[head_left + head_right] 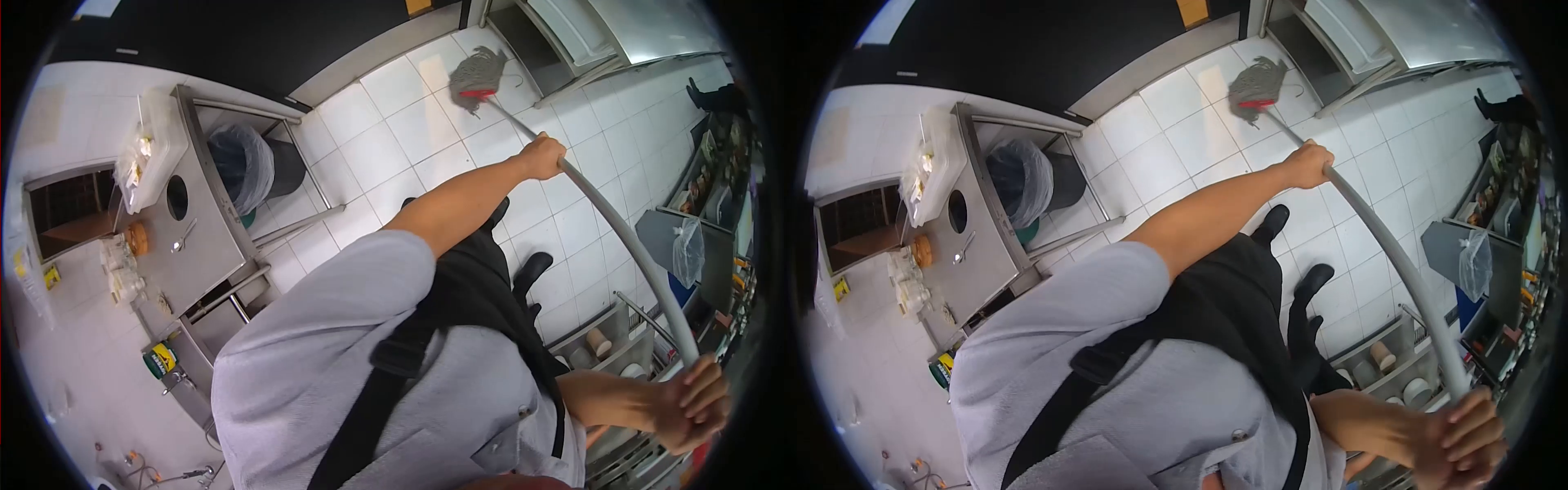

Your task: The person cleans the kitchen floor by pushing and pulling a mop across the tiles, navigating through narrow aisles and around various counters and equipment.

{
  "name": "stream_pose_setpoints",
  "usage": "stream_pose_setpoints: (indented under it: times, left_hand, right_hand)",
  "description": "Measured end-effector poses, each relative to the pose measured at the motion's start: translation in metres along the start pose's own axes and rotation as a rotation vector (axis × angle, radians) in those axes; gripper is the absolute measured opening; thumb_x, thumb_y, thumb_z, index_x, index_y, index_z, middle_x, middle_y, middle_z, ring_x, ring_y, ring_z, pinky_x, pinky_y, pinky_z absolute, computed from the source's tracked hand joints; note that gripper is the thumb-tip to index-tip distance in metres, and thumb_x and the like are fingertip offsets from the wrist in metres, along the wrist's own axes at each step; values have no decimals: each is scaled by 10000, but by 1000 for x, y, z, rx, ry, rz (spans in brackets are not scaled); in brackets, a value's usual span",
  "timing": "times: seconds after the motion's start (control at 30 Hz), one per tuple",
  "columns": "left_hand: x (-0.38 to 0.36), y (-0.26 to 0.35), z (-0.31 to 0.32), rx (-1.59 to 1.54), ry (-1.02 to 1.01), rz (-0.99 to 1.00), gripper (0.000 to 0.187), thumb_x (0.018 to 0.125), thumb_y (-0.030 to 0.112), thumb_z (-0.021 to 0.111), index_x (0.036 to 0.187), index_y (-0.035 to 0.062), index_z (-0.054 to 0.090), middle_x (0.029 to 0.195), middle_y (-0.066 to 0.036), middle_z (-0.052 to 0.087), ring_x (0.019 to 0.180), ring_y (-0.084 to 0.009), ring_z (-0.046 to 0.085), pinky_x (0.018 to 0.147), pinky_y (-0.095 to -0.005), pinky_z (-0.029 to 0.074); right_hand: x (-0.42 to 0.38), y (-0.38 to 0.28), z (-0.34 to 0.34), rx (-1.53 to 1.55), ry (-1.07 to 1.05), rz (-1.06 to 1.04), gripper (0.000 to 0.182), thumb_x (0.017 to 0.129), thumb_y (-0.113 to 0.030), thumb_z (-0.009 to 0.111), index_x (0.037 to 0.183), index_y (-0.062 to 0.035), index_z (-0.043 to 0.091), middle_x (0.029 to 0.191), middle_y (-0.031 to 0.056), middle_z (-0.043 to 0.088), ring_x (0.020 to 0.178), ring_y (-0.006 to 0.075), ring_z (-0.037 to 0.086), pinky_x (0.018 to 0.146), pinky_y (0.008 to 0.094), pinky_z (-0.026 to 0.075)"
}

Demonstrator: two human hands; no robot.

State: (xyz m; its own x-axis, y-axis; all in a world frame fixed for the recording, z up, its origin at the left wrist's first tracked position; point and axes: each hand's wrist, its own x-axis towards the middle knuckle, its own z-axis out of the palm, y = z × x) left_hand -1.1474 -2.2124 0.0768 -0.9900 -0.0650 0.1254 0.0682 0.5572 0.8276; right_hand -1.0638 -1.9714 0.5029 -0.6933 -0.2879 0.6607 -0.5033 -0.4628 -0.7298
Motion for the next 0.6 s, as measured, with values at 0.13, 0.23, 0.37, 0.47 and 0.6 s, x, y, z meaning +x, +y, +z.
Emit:
stream_pose_setpoints:
  times: [0.13, 0.23, 0.37, 0.47, 0.6]
  left_hand:
    - [-113, 17, -67, 30, 44, -53, 213, 759, 216, 699, 737, 48, 571, 828, -144, 619, 870, -378, 567, 814, -450, 455]
    - [-201, 9, -105, 61, 173, -186, 196, 759, 180, 687, 719, 43, 553, 787, -158, 602, 854, -373, 567, 779, -449, 452]
    - [-287, -7, -132, 130, 272, -402, 240, 816, 188, 673, 683, 38, 539, 758, -179, 588, 825, -390, 561, 751, -469, 440]
    - [-320, -47, -125, 181, 205, -528, 225, 856, 200, 624, 723, 21, 595, 784, -221, 614, 826, -414, 578, 778, -503, 447]
    - [-307, -65, -80, 280, 119, -476, 266, 871, 228, 581, 725, 12, 632, 779, -242, 640, 800, -429, 606, 806, -511, 448]
  right_hand:
    - [18, -14, 26, 240, -311, 111, 367, 1018, -350, 317, 748, -121, 412, 577, -2, 363, 460, 120, 320, 472, 339, 356]
    - [23, -2, 57, 389, -512, 196, 377, 1009, -388, 372, 759, -115, 444, 590, -6, 415, 443, 90, 346, 424, 297, 337]
    - [-2, 48, 82, 540, -466, 202, 381, 1005, -393, 416, 741, -124, 471, 636, 6, 516, 424, 60, 406, 371, 257, 342]
    - [-18, 85, 94, 779, -535, 395, 358, 1011, -366, 458, 738, -137, 497, 618, 13, 498, 441, 83, 399, 404, 254, 343]
    - [-53, 85, 44, 543, -90, 553, 331, 1001, -326, 498, 731, -136, 476, 581, 1, 412, 489, 121, 343, 483, 259, 313]
